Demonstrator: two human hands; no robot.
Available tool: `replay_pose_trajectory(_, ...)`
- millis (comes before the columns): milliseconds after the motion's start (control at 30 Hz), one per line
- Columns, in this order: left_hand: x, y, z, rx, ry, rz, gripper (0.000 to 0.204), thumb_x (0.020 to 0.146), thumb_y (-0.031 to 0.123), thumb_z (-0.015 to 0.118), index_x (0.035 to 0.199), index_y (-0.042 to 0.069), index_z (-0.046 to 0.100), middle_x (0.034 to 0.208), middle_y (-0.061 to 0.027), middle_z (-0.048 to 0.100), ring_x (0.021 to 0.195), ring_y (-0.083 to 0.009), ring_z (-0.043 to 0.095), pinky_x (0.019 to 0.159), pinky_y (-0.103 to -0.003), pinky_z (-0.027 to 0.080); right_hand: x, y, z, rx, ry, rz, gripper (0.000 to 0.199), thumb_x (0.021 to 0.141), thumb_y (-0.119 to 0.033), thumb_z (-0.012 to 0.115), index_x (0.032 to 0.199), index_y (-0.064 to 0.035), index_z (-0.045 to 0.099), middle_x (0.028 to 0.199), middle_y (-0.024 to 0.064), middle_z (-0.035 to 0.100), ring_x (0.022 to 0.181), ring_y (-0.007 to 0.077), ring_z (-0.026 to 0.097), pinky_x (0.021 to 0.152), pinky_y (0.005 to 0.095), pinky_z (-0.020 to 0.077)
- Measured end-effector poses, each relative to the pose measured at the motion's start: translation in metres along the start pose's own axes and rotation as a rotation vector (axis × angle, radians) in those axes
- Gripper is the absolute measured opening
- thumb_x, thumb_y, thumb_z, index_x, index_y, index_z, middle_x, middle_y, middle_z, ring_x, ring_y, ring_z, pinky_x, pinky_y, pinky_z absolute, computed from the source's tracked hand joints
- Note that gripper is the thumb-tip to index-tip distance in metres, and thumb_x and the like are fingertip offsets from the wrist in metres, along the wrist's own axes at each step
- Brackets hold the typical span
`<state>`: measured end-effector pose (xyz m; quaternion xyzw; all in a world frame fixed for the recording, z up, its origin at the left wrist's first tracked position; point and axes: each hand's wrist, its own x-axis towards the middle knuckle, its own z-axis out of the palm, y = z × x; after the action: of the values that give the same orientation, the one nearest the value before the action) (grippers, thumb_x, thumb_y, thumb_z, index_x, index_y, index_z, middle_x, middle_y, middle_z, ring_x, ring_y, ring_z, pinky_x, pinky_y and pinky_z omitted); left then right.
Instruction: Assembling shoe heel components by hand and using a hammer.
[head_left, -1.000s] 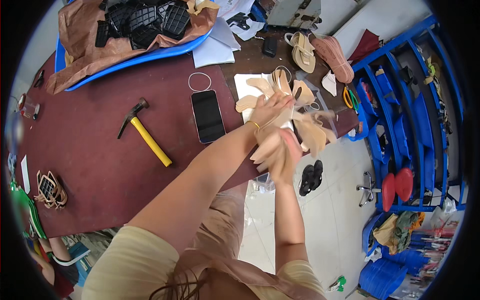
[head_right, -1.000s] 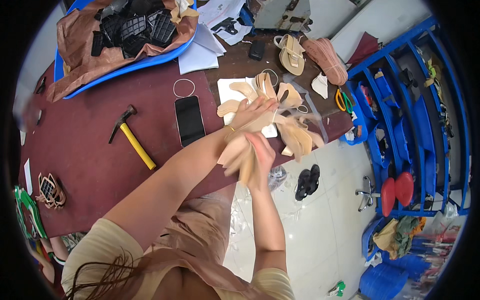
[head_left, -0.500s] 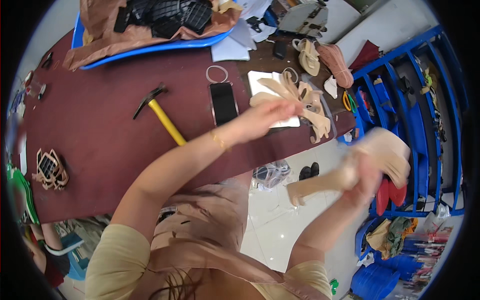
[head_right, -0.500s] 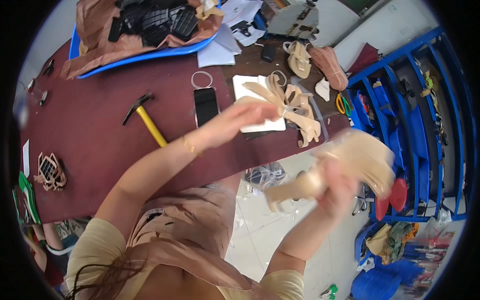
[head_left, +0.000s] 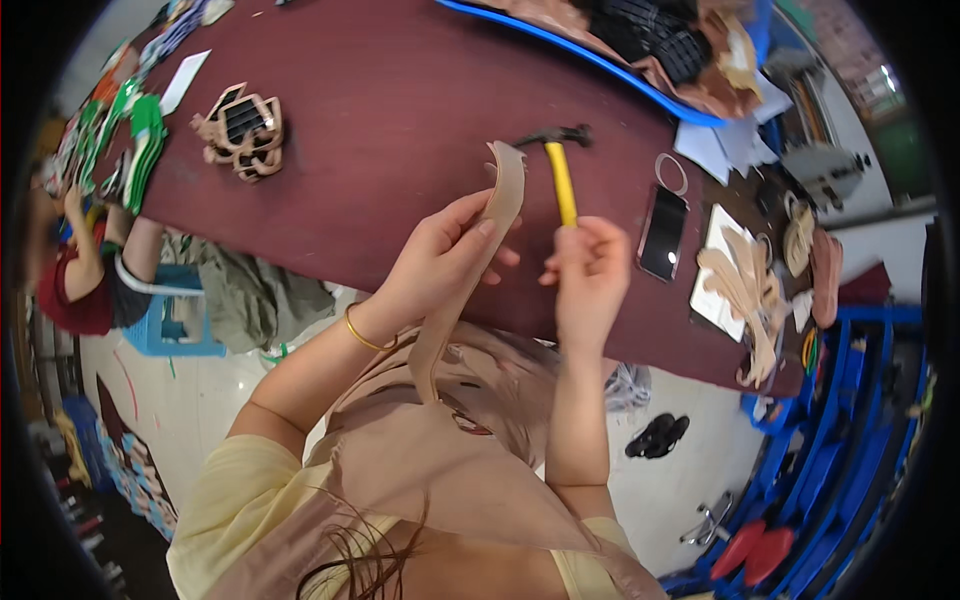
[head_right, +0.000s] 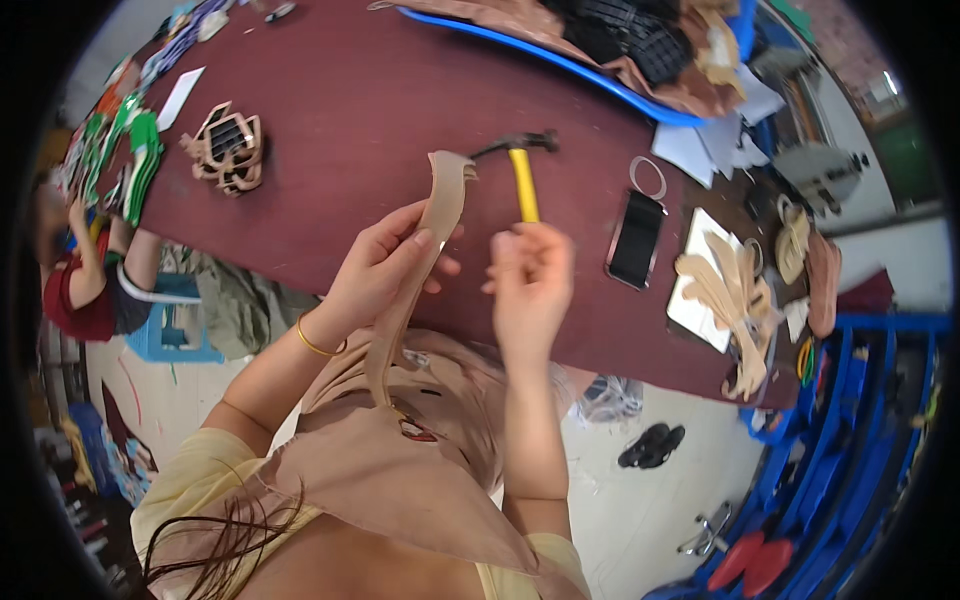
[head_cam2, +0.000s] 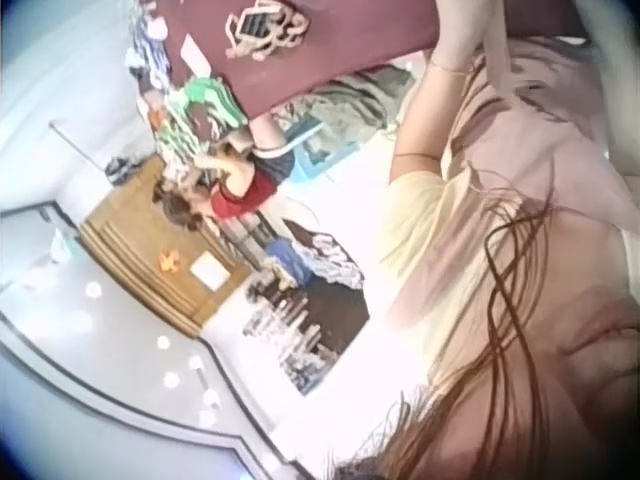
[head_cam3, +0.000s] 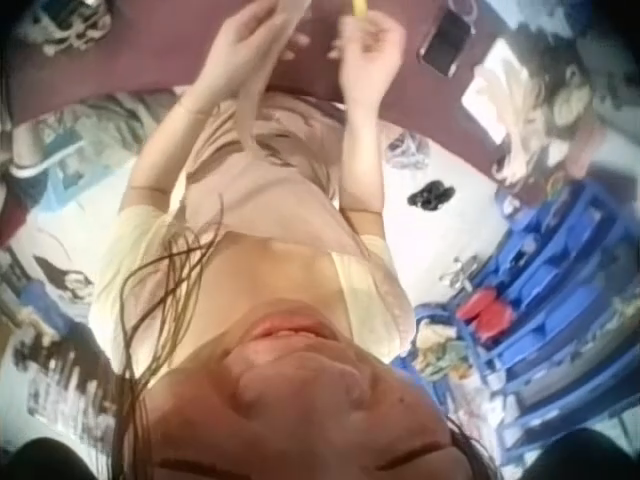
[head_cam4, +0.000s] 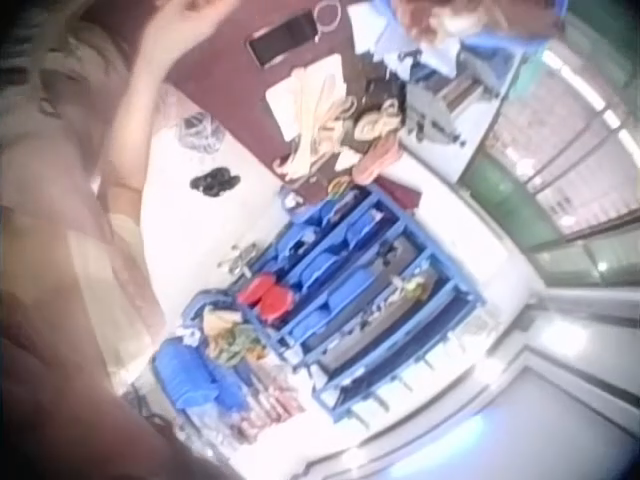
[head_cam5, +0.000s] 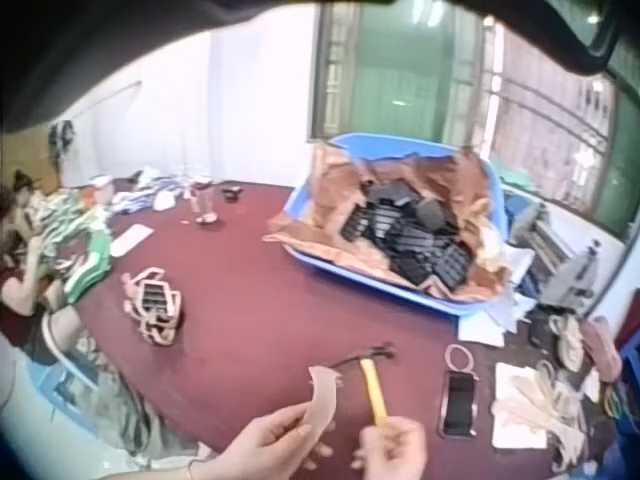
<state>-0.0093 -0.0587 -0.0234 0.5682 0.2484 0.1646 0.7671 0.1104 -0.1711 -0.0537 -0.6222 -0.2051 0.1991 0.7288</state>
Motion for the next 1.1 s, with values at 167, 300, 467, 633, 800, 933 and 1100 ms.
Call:
replay_pose_trajectory(167, -0.020, -0.007, -0.025, -0.144, 0.047, 0.137, 0.040, 0.097, 0.015, 0.045, 0.135, 0.004, 0.040, 0.117, -0.0044, 0.056, 0.099, -0.0106, 0.056, 0.081, -0.026, 0.049, -0.006, -0.018, 0.056, -0.192, -0.212, -0.185, 0.012, 0.085, -0.004, 0.062, 0.095, 0.0030, 0.064, 0.082, 0.0080, 0.063, 0.068, 0.0125, 0.062, 0.059, 0.0251, 0.0493)
replay_pose_trajectory(300, -0.019, 0.001, -0.036, -0.265, 0.121, 0.167, 0.038, 0.096, 0.013, 0.047, 0.133, 0.002, 0.043, 0.115, -0.0026, 0.056, 0.104, -0.0091, 0.051, 0.091, -0.026, 0.044, -0.004, -0.024, 0.068, -0.288, -0.328, -0.345, 0.010, 0.084, -0.002, 0.062, 0.092, 0.0026, 0.064, 0.082, 0.0108, 0.063, 0.068, 0.0185, 0.063, 0.060, 0.0284, 0.0497)
replay_pose_trajectory(467, -0.019, -0.004, -0.039, -0.011, 0.133, 0.310, 0.036, 0.098, 0.011, 0.045, 0.133, 0.002, 0.044, 0.109, -0.0018, 0.057, 0.095, -0.0072, 0.053, 0.082, -0.024, 0.045, -0.005, -0.037, 0.080, -0.261, -0.331, -0.207, 0.009, 0.084, -0.003, 0.062, 0.091, 0.0025, 0.065, 0.076, 0.0089, 0.063, 0.059, 0.0131, 0.061, 0.051, 0.0255, 0.0473)
replay_pose_trajectory(633, -0.026, -0.008, -0.043, 0.222, 0.218, 0.380, 0.038, 0.096, 0.004, 0.045, 0.133, 0.004, 0.045, 0.096, -0.0031, 0.062, 0.079, -0.0088, 0.056, 0.071, -0.024, 0.047, -0.011, -0.038, 0.087, -0.138, -0.340, -0.072, 0.011, 0.085, -0.006, 0.063, 0.090, 0.0037, 0.066, 0.071, 0.0065, 0.062, 0.050, 0.0076, 0.055, 0.046, 0.0213, 0.0461)
replay_pose_trajectory(800, -0.036, -0.003, -0.040, 0.579, 0.214, 0.516, 0.051, 0.087, -0.009, 0.047, 0.135, 0.005, 0.042, 0.096, -0.0133, 0.061, 0.075, -0.0172, 0.059, 0.073, -0.026, 0.048, -0.002, -0.046, 0.077, -0.046, -0.449, 0.208, 0.013, 0.086, -0.010, 0.063, 0.084, 0.0031, 0.065, 0.066, 0.0038, 0.062, 0.051, 0.0059, 0.055, 0.045, 0.0213, 0.0473)
replay_pose_trajectory(933, -0.039, -0.014, -0.030, 0.520, 0.272, 0.518, 0.051, 0.087, -0.010, 0.044, 0.136, 0.005, 0.041, 0.097, -0.0121, 0.060, 0.075, -0.0162, 0.057, 0.073, -0.026, 0.048, 0.002, -0.030, 0.082, 0.004, -0.485, 0.297, 0.012, 0.083, -0.009, 0.062, 0.077, 0.0016, 0.060, 0.064, 0.0031, 0.059, 0.049, 0.0059, 0.053, 0.044, 0.0204, 0.0462)
replay_pose_trajectory(1100, -0.052, -0.009, -0.038, 0.170, 0.156, 0.274, 0.044, 0.093, 0.003, 0.044, 0.138, 0.004, 0.040, 0.098, -0.0044, 0.059, 0.078, -0.0080, 0.053, 0.069, -0.022, 0.046, -0.006, -0.023, 0.083, 0.006, -0.471, 0.247, 0.010, 0.083, -0.007, 0.061, 0.077, 0.0005, 0.058, 0.062, 0.0015, 0.057, 0.049, 0.0056, 0.052, 0.044, 0.0202, 0.0449)
